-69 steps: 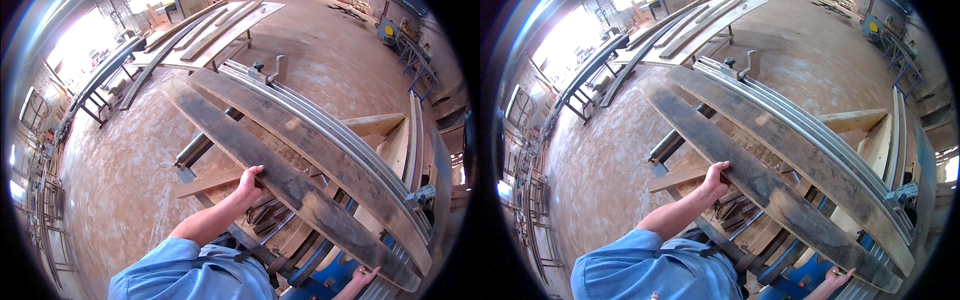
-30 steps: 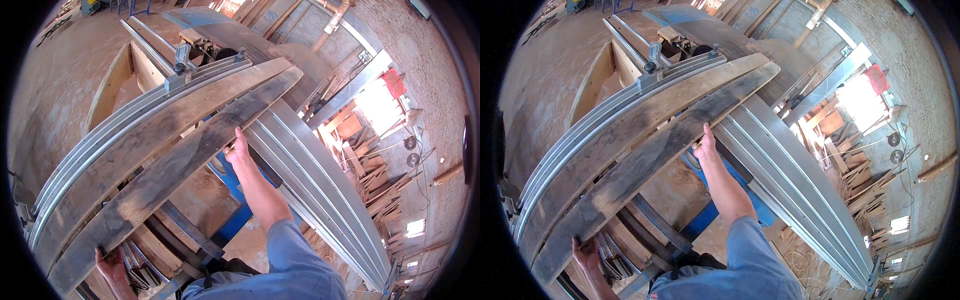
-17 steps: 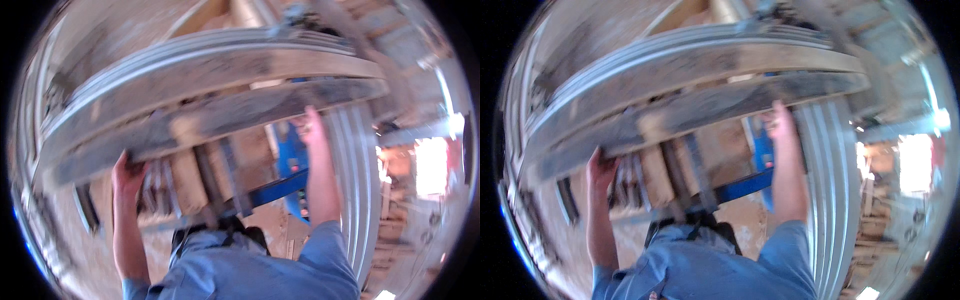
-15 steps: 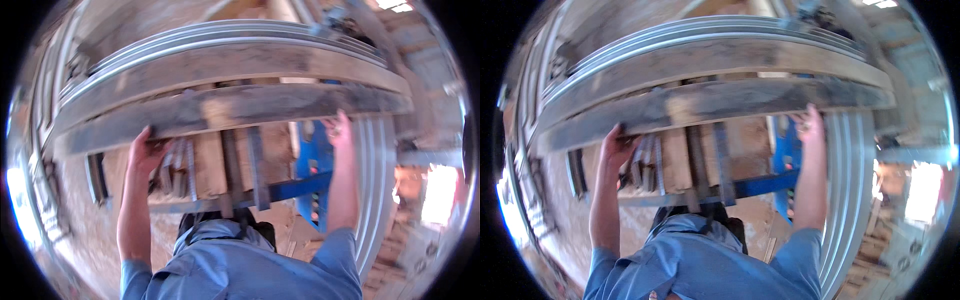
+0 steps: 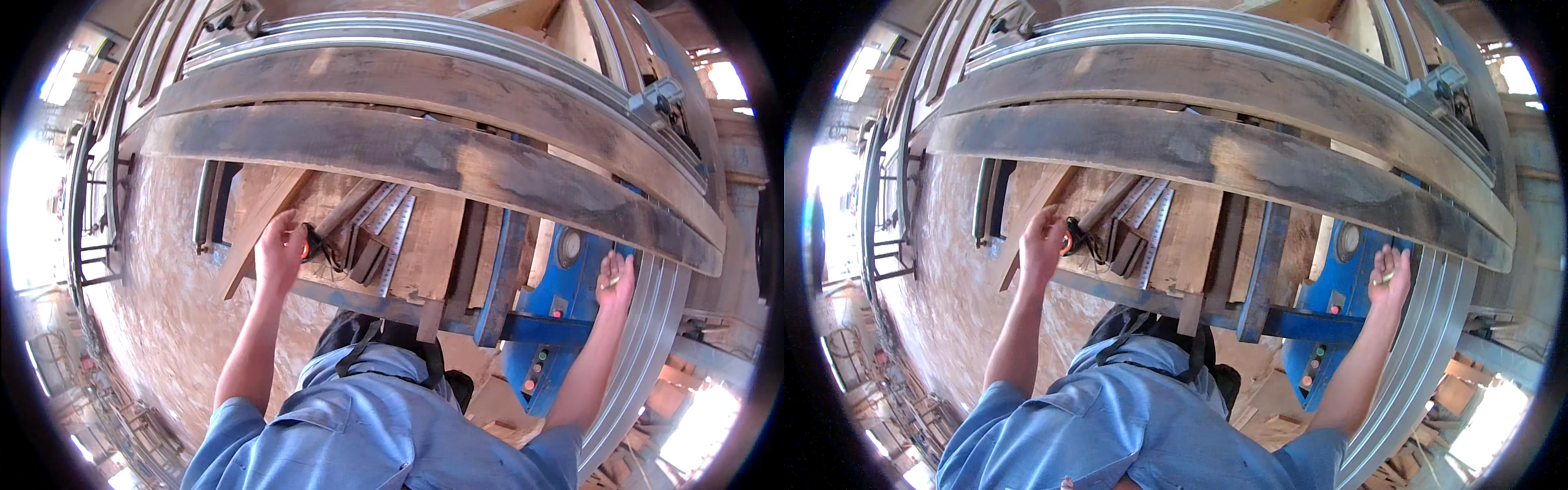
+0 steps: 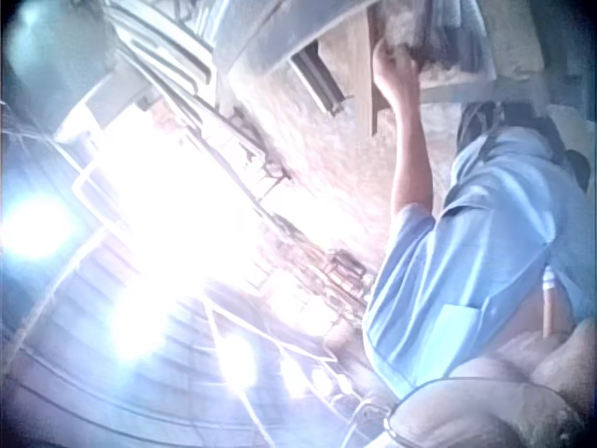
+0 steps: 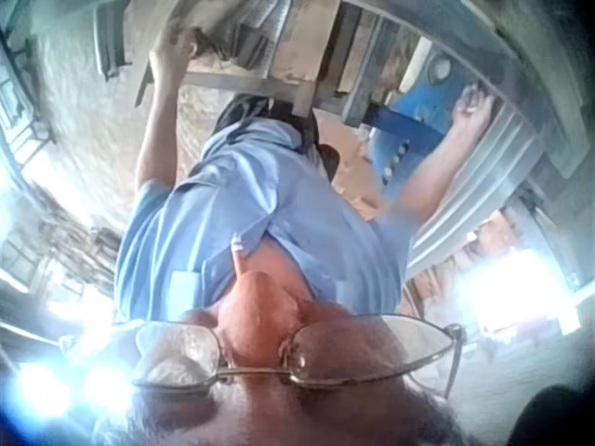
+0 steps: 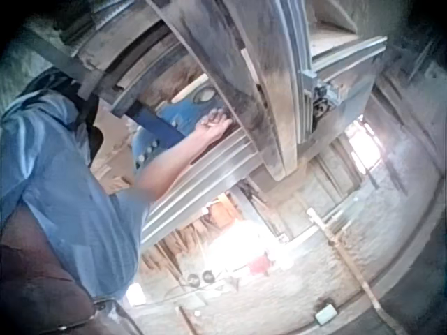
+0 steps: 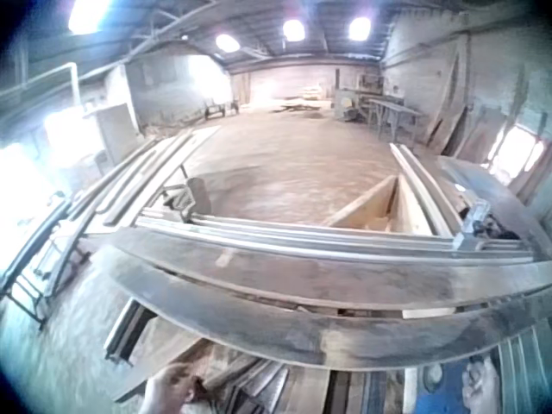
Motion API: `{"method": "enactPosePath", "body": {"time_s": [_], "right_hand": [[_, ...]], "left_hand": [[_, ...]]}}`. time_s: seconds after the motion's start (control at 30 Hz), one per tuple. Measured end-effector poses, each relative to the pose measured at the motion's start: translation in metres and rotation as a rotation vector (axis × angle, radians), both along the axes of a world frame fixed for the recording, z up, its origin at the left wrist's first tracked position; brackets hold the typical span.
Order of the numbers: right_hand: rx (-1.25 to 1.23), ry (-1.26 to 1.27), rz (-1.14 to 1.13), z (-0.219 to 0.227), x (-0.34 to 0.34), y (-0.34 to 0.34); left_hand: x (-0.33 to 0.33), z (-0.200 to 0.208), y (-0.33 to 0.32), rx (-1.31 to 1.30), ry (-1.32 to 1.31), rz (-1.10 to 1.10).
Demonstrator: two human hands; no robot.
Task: The person measures several wooden planks with a tape measure in a workshop, marks measurements with a pencil, and moves the planks between a workbench and a table saw. The person handles multiple planks one at a time, measuring and marking each before placing them on the saw or back on the bench.
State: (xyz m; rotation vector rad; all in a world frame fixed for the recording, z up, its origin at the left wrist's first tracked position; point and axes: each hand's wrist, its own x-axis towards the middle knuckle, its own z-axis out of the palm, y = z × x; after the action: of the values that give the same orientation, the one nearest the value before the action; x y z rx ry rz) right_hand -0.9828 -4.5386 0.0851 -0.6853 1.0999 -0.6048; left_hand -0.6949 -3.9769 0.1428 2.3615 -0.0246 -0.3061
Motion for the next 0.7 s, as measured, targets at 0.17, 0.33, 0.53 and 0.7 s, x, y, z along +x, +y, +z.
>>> {"method": "enactPosePath", "body": {"time_s": [0.17,0.33,0.53,0.7], "right_hand": [[-0.032,0.003,0.111,0.040,0.024,0.099],[0.116,0.023,0.196,0.058,0.060,0.222],[0.352,0.024,0.597,0.073,0.097,0.403],[0.538,0.027,0.956,0.077,0.126,0.551]], "left_hand": [[-0.046,0.003,0.013,0.374,-0.325,-0.322],[-0.024,-0.016,0.031,0.308,-0.304,-0.372],[-0.042,0.030,0.119,-0.142,-0.070,-0.210],[-0.081,0.055,0.251,-1.007,0.749,0.151]]}}
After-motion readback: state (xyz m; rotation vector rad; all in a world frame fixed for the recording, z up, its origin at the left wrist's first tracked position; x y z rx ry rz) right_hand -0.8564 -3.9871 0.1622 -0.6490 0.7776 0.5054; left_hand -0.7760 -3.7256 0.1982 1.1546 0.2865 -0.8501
